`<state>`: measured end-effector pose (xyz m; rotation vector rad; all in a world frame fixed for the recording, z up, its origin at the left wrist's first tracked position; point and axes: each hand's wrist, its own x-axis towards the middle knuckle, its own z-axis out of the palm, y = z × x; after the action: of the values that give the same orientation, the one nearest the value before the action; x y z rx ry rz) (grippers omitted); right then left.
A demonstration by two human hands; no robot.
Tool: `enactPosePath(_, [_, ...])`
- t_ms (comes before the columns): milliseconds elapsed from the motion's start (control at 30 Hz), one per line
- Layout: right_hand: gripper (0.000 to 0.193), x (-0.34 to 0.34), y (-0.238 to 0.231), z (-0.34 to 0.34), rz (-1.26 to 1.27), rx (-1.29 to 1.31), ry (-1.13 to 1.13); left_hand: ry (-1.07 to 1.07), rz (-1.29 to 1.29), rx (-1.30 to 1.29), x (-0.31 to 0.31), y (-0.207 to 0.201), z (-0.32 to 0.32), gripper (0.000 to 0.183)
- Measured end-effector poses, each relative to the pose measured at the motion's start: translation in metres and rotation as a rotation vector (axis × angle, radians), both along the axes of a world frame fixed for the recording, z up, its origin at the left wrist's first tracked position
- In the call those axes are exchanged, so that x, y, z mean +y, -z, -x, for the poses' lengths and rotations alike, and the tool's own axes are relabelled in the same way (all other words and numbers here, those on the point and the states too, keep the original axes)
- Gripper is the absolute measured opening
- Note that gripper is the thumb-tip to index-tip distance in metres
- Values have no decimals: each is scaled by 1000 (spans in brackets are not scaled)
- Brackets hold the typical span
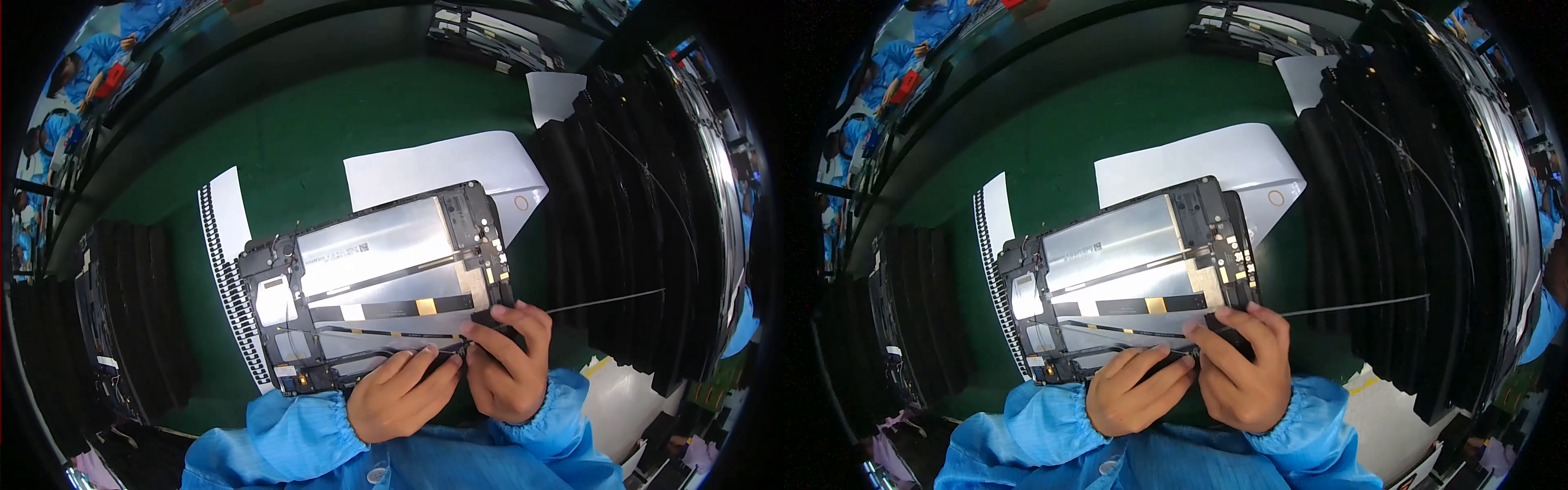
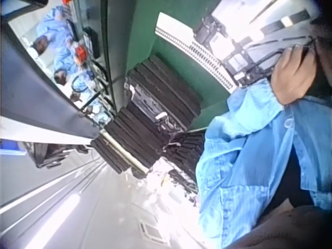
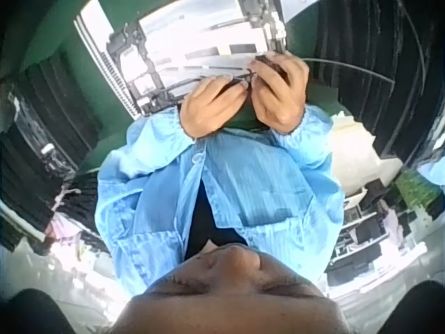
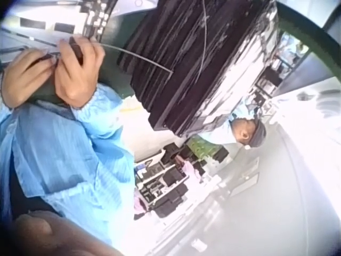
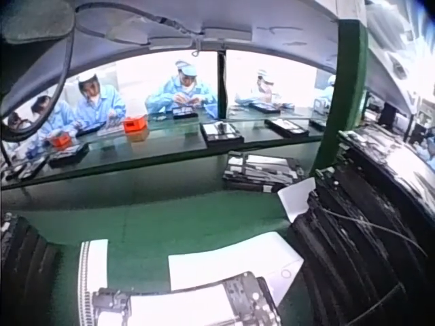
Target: The person assembles tablet frames by peeling adhesive strips from a backing sheet, sticking them onto internal cables and components, pressing the parts into place by hand, and stacking the tablet frames.
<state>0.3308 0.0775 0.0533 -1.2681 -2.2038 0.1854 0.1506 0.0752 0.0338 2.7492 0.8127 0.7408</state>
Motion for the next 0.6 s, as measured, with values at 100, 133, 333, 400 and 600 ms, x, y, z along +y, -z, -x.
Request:
enactPosePath(100, [13, 5, -4, 1, 21, 38, -88, -17, 14, 20, -1, -2, -2, 23])
enactPosePath(133, [13, 5, -4, 2, 16, 31, -85, -14, 9, 14, -2, 0, -3, 23])
enactPosePath(333, [17, -9, 15, -8, 136, 379, 104, -68, 139, -127, -10, -9, 5, 33])
enactPosePath(400, [19, -17, 20, -11, 130, 402, 186, -85, 191, -136, -23, -19, 21, 34])
enactPosePath(600, [15, -19, 14, 4, 28, 445, 281, -573, 130, -268, -53, -24, 79, 33])
